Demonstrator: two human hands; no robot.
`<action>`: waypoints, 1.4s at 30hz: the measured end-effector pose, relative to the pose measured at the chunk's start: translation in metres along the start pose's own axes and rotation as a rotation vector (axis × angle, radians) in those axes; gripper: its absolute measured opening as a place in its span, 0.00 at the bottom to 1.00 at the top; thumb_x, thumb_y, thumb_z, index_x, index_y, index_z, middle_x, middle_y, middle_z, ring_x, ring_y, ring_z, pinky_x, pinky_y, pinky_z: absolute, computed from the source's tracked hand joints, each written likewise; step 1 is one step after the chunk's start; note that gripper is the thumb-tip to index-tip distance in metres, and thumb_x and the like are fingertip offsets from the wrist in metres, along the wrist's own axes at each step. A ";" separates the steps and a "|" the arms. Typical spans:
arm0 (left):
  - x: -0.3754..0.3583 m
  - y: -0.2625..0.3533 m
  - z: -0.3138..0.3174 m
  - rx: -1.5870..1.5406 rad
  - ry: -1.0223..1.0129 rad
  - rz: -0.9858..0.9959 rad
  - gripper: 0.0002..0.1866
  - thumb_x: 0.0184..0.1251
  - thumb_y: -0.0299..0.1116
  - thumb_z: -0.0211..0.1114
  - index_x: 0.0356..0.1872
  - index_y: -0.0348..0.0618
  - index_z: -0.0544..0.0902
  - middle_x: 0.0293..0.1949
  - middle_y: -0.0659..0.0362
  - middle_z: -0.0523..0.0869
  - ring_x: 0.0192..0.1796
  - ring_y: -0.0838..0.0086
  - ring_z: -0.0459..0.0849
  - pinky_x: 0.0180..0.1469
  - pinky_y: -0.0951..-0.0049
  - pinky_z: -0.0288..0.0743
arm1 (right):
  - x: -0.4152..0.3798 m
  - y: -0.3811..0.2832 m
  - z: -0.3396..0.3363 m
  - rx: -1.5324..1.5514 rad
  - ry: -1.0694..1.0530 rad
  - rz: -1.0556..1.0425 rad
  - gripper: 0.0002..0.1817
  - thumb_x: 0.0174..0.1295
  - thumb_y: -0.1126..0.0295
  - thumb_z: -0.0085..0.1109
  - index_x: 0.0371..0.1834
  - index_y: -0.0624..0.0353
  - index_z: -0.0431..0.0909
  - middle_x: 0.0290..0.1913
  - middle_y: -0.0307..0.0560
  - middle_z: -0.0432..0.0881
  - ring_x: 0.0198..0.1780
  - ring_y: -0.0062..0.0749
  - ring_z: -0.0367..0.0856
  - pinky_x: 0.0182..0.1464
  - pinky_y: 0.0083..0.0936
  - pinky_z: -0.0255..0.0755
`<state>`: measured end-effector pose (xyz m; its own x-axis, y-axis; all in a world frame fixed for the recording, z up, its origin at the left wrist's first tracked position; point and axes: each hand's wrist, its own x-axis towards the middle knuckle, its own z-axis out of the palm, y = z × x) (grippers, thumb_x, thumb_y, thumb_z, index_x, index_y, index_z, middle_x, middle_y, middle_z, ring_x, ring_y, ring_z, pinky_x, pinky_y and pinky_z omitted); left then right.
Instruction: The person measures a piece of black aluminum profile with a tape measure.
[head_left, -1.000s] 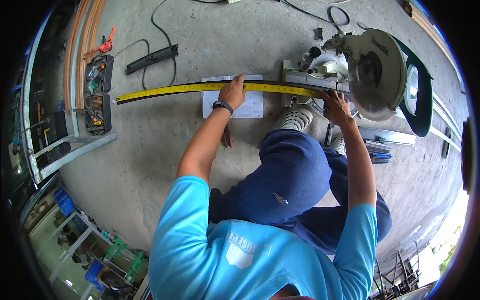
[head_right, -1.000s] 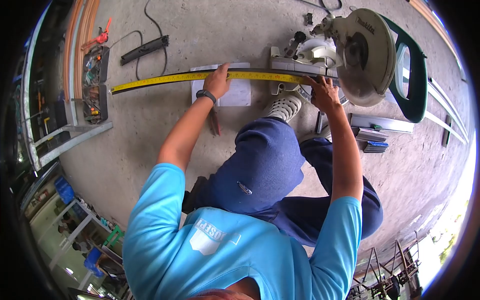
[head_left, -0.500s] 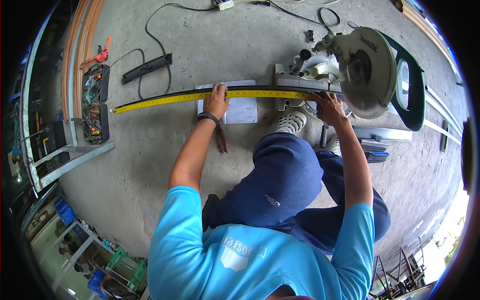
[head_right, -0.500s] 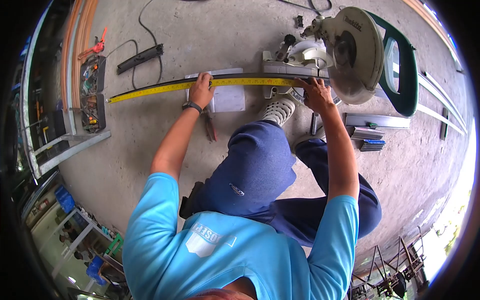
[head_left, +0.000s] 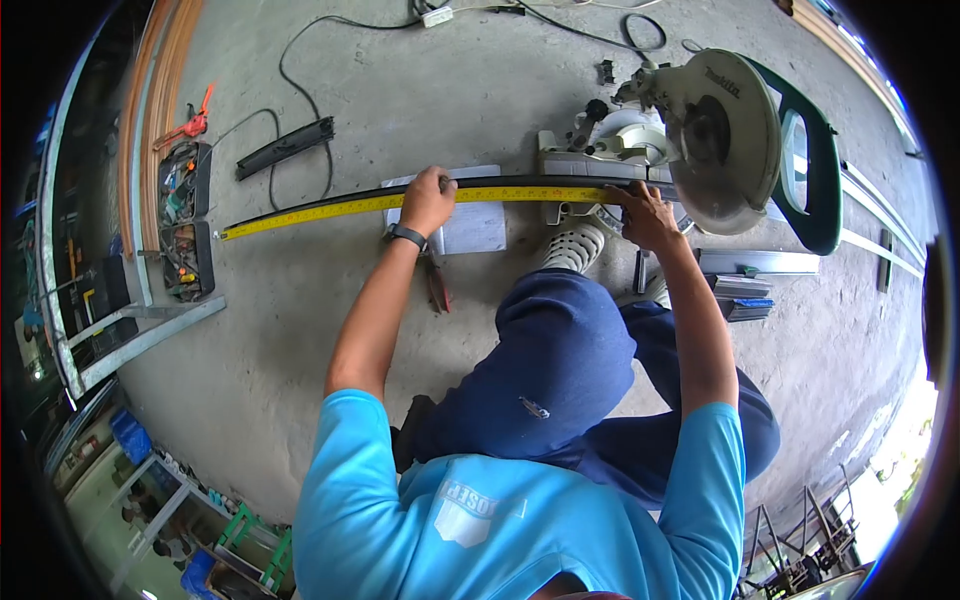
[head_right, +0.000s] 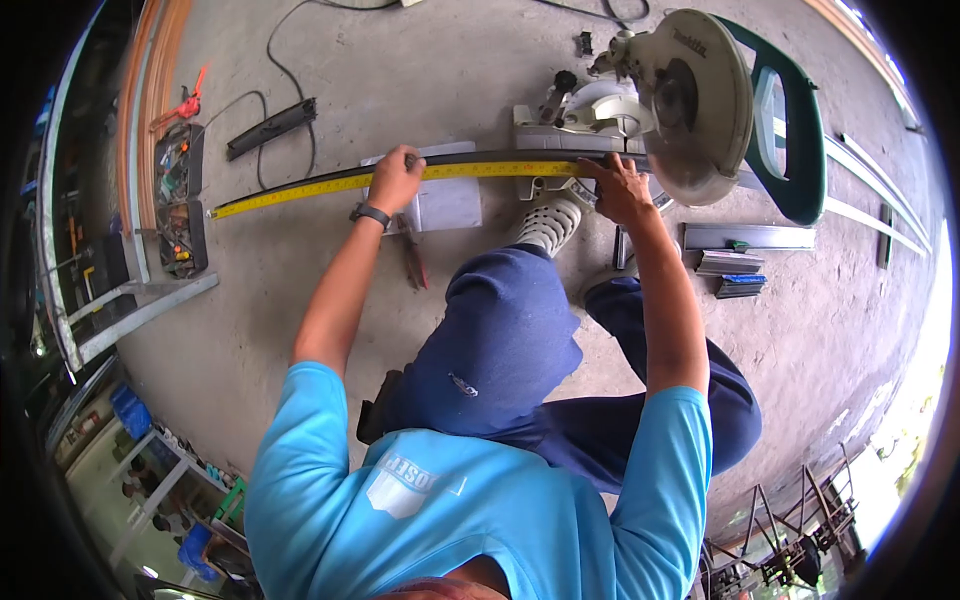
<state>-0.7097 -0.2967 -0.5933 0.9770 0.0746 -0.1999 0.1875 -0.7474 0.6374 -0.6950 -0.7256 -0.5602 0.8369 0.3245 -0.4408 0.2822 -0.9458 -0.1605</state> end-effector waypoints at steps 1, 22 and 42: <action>0.008 0.003 -0.003 -0.255 -0.072 -0.184 0.18 0.68 0.43 0.72 0.47 0.38 0.84 0.38 0.51 0.87 0.40 0.59 0.90 0.44 0.59 0.85 | 0.001 0.000 0.000 -0.005 -0.007 0.007 0.43 0.57 0.71 0.68 0.78 0.24 0.70 0.68 0.49 0.72 0.68 0.55 0.73 0.64 0.60 0.76; 0.033 0.048 0.063 -0.660 -0.015 -0.022 0.13 0.74 0.39 0.71 0.51 0.45 0.84 0.40 0.64 0.89 0.43 0.81 0.85 0.43 0.75 0.79 | 0.004 0.001 0.006 0.035 -0.011 0.034 0.48 0.50 0.69 0.75 0.78 0.23 0.70 0.70 0.49 0.69 0.70 0.55 0.72 0.65 0.63 0.76; 0.037 0.019 0.094 -0.095 -0.132 0.143 0.26 0.59 0.44 0.81 0.56 0.57 0.80 0.46 0.59 0.92 0.52 0.61 0.91 0.55 0.60 0.82 | 0.001 -0.001 0.004 0.012 -0.013 0.049 0.48 0.51 0.67 0.74 0.79 0.23 0.69 0.71 0.49 0.68 0.68 0.55 0.73 0.64 0.61 0.76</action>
<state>-0.6792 -0.3707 -0.6585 0.9736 -0.1201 -0.1941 0.0623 -0.6782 0.7323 -0.6961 -0.7245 -0.5643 0.8433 0.2781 -0.4600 0.2355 -0.9604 -0.1490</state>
